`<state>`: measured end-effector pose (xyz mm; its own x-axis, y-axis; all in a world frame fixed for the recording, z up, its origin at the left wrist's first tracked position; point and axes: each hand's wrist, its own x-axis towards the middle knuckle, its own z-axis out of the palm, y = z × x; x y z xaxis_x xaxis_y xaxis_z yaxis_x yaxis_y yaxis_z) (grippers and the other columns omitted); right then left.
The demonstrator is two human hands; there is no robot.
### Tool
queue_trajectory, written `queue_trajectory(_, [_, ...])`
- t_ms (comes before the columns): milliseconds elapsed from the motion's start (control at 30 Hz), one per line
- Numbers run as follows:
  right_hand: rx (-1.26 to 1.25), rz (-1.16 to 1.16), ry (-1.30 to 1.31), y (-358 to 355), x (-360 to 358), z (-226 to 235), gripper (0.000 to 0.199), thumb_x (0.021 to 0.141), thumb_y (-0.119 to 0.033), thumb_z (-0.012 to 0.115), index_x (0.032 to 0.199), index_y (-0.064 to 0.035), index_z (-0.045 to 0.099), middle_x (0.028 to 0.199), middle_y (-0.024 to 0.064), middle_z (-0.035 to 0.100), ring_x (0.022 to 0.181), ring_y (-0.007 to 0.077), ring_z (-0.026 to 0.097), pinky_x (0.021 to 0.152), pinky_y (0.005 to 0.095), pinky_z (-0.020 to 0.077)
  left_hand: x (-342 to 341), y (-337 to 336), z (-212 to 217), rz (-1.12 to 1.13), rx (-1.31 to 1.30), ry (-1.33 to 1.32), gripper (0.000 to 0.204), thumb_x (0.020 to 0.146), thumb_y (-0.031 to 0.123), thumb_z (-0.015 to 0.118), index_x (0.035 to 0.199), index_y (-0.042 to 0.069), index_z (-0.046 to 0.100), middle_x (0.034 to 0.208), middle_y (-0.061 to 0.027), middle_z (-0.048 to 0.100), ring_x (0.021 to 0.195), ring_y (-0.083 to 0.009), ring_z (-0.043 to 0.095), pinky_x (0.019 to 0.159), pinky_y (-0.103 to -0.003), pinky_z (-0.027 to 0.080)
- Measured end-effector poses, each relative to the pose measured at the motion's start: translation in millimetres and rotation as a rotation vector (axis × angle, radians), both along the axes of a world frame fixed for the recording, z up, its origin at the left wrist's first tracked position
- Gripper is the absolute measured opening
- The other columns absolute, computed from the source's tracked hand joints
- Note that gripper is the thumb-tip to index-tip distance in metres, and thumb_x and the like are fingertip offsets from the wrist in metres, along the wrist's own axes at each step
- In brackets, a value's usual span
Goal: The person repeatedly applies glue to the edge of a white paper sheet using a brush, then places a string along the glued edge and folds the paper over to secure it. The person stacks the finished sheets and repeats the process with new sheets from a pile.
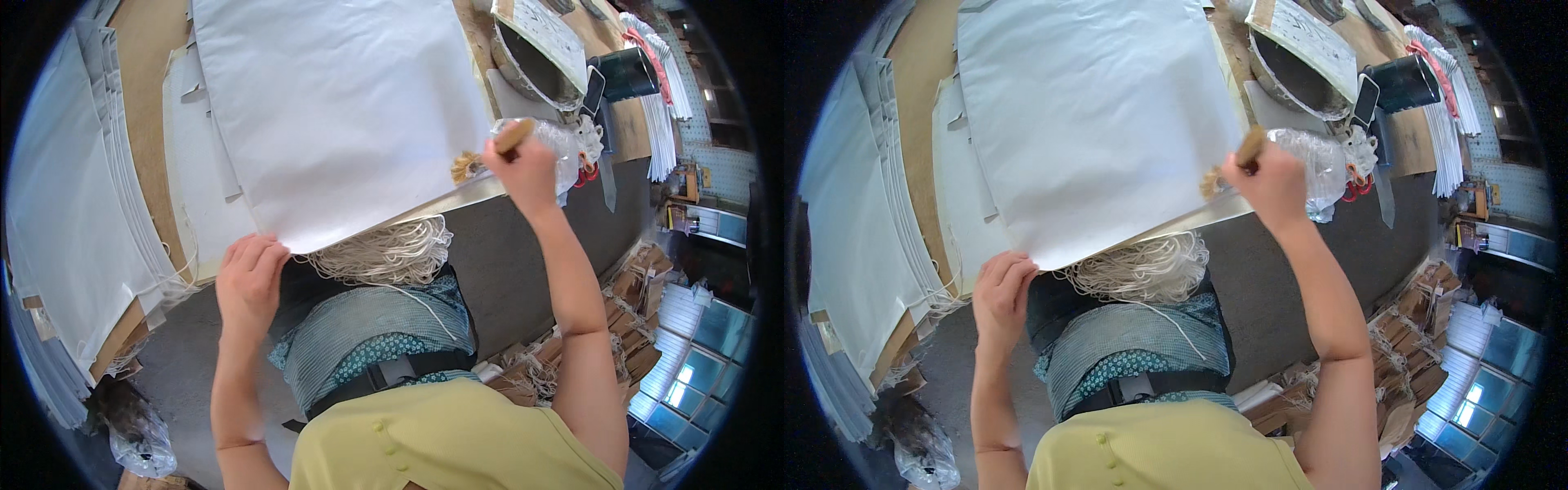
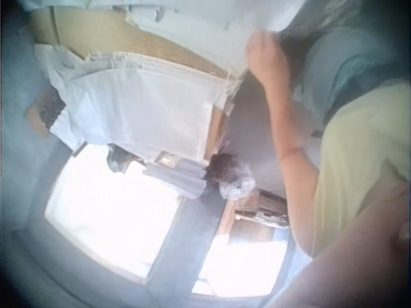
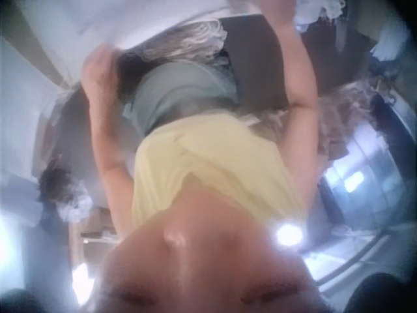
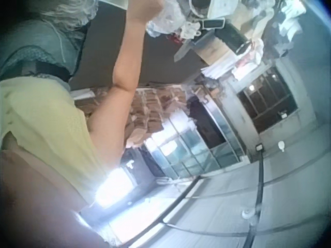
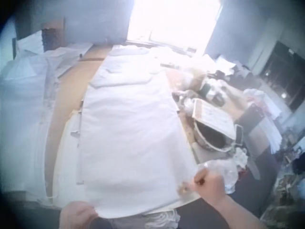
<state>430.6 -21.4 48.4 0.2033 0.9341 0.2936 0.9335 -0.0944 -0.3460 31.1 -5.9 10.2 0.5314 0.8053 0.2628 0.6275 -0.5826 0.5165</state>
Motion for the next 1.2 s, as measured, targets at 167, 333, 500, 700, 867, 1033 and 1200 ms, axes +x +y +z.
queue_trajectory(167, [0.244,-0.052,-0.015,-27,64,31,0.017,0.097,-0.01,0.069,0.113,-0.0089,0.076,0.089,0.0056,0.074,0.078,0.0165,0.07,0.072,0.0318,0.0559,-28,-20,10,0.124,-0.011,0.047,0.011,0.082,0.0,0.073,0.092,0.002,0.068,0.096,-0.0092,0.067,0.098,-0.0309,0.066,0.084,-0.04,0.052])
queue_trajectory(333, [-0.125,-0.052,-0.536,-57,107,35,0.029,0.096,-0.004,0.065,0.124,-0.0078,0.073,0.112,0.0082,0.071,0.105,0.0239,0.067,0.091,0.0325,0.0521,-11,-56,-10,0.134,-0.176,-0.03,0.015,0.081,0.008,0.077,0.095,0.006,0.072,0.09,-0.0085,0.065,0.086,-0.0291,0.063,0.075,-0.04,0.051])
queue_trajectory(500, [-0.022,0.147,-0.302,-39,32,15,0.027,0.091,-0.003,0.067,0.116,-0.0101,0.075,0.112,0.0078,0.071,0.109,0.0277,0.065,0.097,0.0397,0.0513,28,-67,-57,0.075,-0.353,-0.041,0.015,0.087,0.016,0.076,0.1,0.009,0.075,0.082,-0.0088,0.068,0.072,-0.0296,0.067,0.064,-0.041,0.052])
queue_trajectory(700, [-0.047,0.488,-0.104,-26,-75,-9,0.024,0.083,-0.006,0.075,0.107,-0.009,0.076,0.106,0.0076,0.073,0.107,0.0248,0.066,0.095,0.0392,0.0524,49,-55,-75,-0.065,-0.413,0.032,0.016,0.089,0.019,0.073,0.101,0.01,0.076,0.087,-0.0118,0.071,0.08,-0.0304,0.069,0.07,-0.039,0.054])
queue_trajectory(867, [-0.304,0.619,0.467,-63,-125,-13,0.034,0.082,-0.008,0.079,0.116,-0.0068,0.074,0.113,0.0104,0.073,0.109,0.0278,0.068,0.09,0.0375,0.0557,26,-56,-6,-0.074,-0.617,-0.2,0.009,0.093,0.012,0.07,0.097,0.005,0.075,0.094,-0.011,0.071,0.085,-0.0248,0.07,0.069,-0.034,0.055])
queue_trajectory(1033, [-0.596,0.584,0.93,-74,-119,2,0.019,0.1,-0.021,0.065,0.108,-0.0056,0.074,0.091,0.0081,0.066,0.086,0.0213,0.062,0.078,0.0335,0.0499,-17,-51,68,0.256,-1.198,-0.895,0.006,0.093,0.0,0.067,0.089,-0.001,0.071,0.088,-0.0097,0.066,0.083,-0.0154,0.063,0.067,-0.028,0.053])
queue_trajectory(1200, [-0.45,0.254,0.893,-69,-42,0,0.017,0.1,-0.014,0.064,0.092,-0.0011,0.07,0.083,0.0027,0.059,0.078,0.0127,0.055,0.072,0.0269,0.0438,-68,-30,97,0.274,-0.24,-0.202,0.011,0.078,-0.008,0.075,0.087,-0.001,0.072,0.084,-0.007,0.062,0.08,-0.0174,0.058,0.071,-0.028,0.047])
